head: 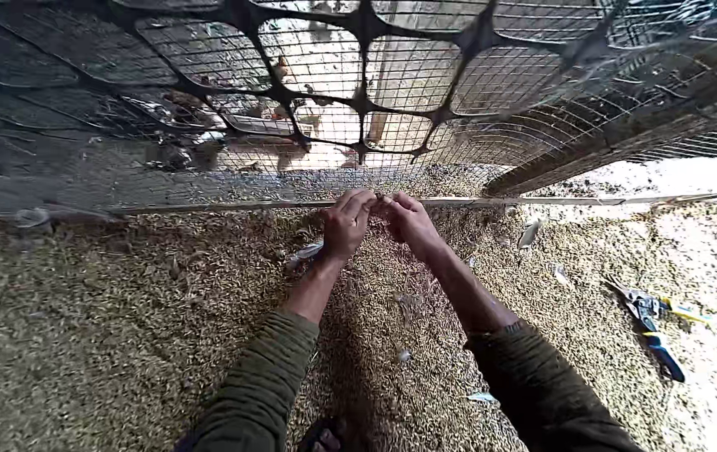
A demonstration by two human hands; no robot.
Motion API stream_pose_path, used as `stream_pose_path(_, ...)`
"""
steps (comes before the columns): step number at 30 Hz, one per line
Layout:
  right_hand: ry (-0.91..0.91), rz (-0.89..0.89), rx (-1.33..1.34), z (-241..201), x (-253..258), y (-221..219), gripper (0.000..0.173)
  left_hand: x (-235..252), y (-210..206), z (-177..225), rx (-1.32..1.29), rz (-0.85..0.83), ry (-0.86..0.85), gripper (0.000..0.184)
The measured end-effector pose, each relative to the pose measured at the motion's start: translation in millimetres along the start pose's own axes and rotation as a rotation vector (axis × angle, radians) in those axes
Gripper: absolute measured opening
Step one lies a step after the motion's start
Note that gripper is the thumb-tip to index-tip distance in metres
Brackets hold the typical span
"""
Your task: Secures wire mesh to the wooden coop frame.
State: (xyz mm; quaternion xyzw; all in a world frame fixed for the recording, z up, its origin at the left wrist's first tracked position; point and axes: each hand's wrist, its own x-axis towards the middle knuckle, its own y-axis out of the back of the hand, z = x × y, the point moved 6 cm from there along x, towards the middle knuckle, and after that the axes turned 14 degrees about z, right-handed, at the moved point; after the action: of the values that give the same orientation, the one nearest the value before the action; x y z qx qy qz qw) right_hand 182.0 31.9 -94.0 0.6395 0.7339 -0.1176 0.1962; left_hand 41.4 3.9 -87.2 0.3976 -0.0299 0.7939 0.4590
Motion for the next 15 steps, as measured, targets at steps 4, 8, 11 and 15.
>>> stream_pose_path(4, -0.004, 0.023, -0.112, -10, 2, 6, 0.021, 1, -2, -8, -0.086, -0.007, 0.14, 0.017)
stream_pose_path(8, 0.041, 0.023, -0.309, -23, 6, 12, 0.03, 1, -5, -14, -0.165, -0.021, 0.302, 0.016)
stream_pose_path(11, 0.116, 0.052, -0.507, -39, 4, 14, 0.029, 1, -5, -17, -0.206, -0.019, 0.398, 0.016)
stream_pose_path(15, 0.112, 0.036, -0.709, -55, 10, 12, 0.031, 4, -8, -18, -0.192, -0.02, 0.511, 0.017)
